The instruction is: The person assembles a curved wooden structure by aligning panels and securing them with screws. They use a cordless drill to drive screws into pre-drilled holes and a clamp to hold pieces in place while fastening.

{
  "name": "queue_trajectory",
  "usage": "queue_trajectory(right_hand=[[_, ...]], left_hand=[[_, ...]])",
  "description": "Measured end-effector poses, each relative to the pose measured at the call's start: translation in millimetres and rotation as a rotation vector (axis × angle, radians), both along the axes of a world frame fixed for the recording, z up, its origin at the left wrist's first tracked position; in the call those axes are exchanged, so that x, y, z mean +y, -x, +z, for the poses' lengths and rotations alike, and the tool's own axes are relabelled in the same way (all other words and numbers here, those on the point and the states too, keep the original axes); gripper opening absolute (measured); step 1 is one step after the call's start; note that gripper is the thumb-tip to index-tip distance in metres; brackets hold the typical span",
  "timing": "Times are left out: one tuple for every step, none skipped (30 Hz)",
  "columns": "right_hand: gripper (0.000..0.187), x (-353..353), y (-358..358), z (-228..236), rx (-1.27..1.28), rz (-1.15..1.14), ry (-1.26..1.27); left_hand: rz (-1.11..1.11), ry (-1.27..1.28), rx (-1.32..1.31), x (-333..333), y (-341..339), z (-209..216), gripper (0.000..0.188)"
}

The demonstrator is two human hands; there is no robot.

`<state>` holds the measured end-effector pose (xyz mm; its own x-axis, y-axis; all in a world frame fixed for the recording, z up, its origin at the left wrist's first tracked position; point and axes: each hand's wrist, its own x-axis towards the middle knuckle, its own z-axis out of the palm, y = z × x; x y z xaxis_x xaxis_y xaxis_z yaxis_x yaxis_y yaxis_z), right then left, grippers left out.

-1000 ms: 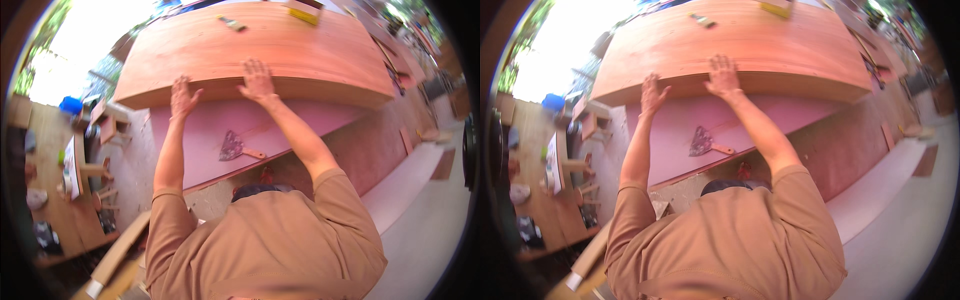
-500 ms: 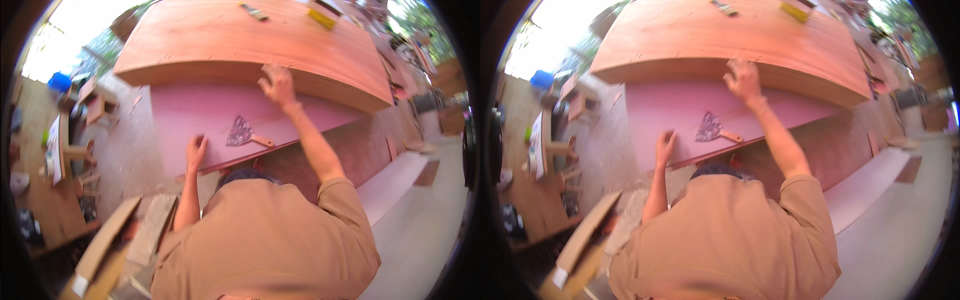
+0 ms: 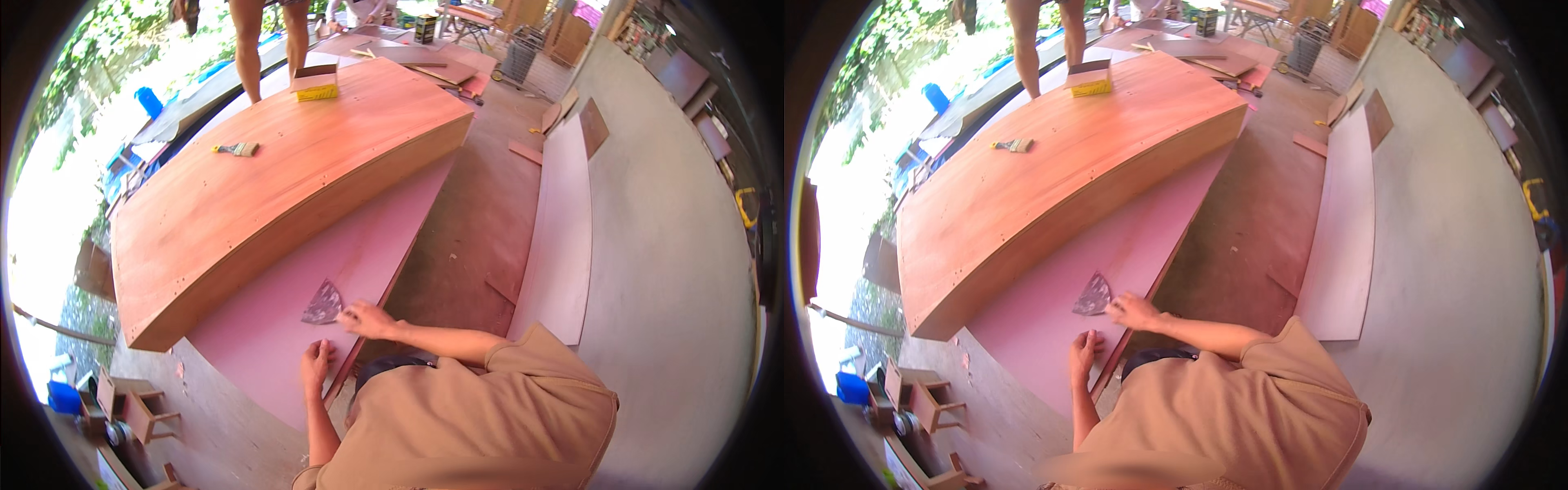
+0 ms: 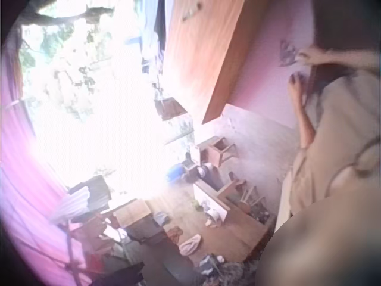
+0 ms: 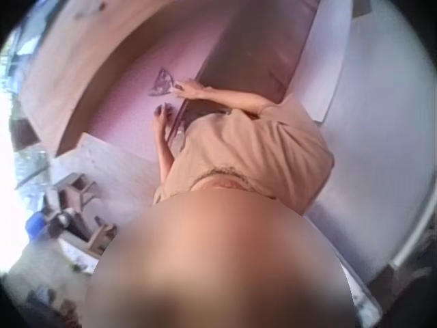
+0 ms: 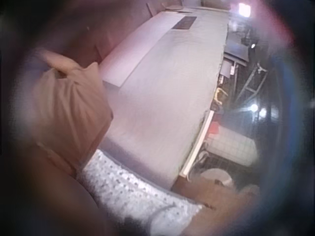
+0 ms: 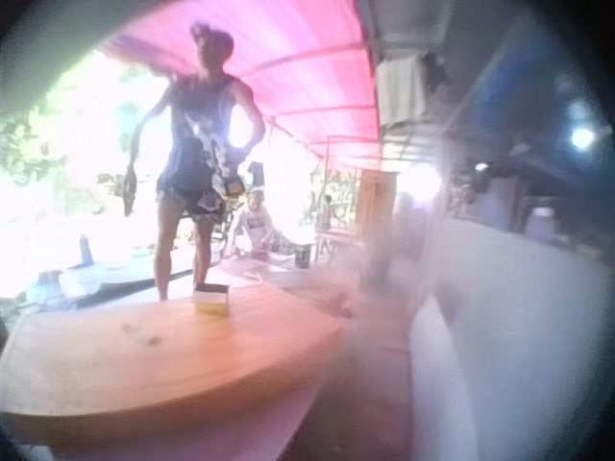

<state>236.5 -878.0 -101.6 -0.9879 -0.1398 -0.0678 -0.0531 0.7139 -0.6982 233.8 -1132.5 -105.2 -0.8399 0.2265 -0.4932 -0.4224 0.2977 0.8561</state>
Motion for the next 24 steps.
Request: queue_trajectory(right_hand=[[0.045,-15,2,2,-0.095,-0.007,0.153],[0.046,-26,0,4,-0.083,0.030,0.218],[0.046,-35,-3,5,-0.110,0.063,0.256],[0.045,-38,-8,7,-0.095,0.045,0.283],[0.043,-38,-13,10,-0.082,0.029,0.313],[0.042,-35,-19,13,-0.122,0.006,0.315],[0.040,-29,-29,18,-0.106,0.008,0.343],[0.039,-19,-37,24,-0.136,0.010,0.337],[0.038,-9,-43,31,-0.202,0.003,0.308],[0.036,1,-51,40,-0.207,0.062,0.331],[0.035,10,-62,48,-0.252,0.107,0.332],[0.034,19,-70,56,-0.282,0.161,0.351],[0.034,25,-76,62,-0.312,0.226,0.276],[0.033,30,-83,66,-0.326,0.301,0.221],[0.033,34,-88,69,-0.338,0.374,0.166],[0.031,37,-93,70,-0.342,0.400,0.120],[0.031,40,-97,69,-0.330,0.411,0.106],[0.031,44,-102,68,-0.324,0.414,0.078],[0.031,49,-106,67,-0.334,0.423,0.041],[0.029,57,-109,66,-0.348,0.396,0.046],[0.029,67,-113,66,-0.333,0.362,0.054],[0.030,78,-116,68,-0.336,0.356,0.061],[0.032,90,-120,70,-0.348,0.343,0.053],[0.034,102,-125,73,-0.331,0.345,0.059]], left_hand=[[0.010,-0.007,0.004,8,1,3,0.060],[0.032,-0.004,0.007,15,0,5,0.064],[0.034,-0.014,-0.002,19,0,9,0.068],[0.017,0.134,0.075,22,-2,13,0.081],[-0.017,0.298,0.264,24,-3,17,0.084],[-0.054,0.474,0.424,25,-6,20,0.087],[-0.095,0.690,0.520,27,-11,23,0.090],[-0.067,0.679,0.459,30,-14,25,0.097],[-0.051,0.672,0.497,33,-19,26,0.096],[-0.037,0.685,0.521,36,-24,27,0.096],[-0.030,0.679,0.560,39,-28,27,0.095],[-0.018,0.697,0.604,43,-31,26,0.091],[-0.002,0.718,0.622,46,-33,25,0.087],[0.004,0.726,0.647,48,-35,22,0.083],[0.012,0.741,0.679,50,-36,19,0.079],[0.044,0.739,0.650,51,-35,16,0.072],[0.077,0.741,0.630,50,-34,13,0.066],[0.107,0.732,0.614,49,-31,9,0.059],[0.149,0.767,0.632,46,-30,6,0.052],[0.192,0.795,0.654,41,-30,3,0.045],[0.235,0.830,0.644,36,-29,-1,0.039],[0.315,0.830,0.663,30,-31,-4,0.034],[0.376,0.838,0.652,22,-34,-7,0.031],[0.433,0.881,0.650,13,-37,-10,0.030]])
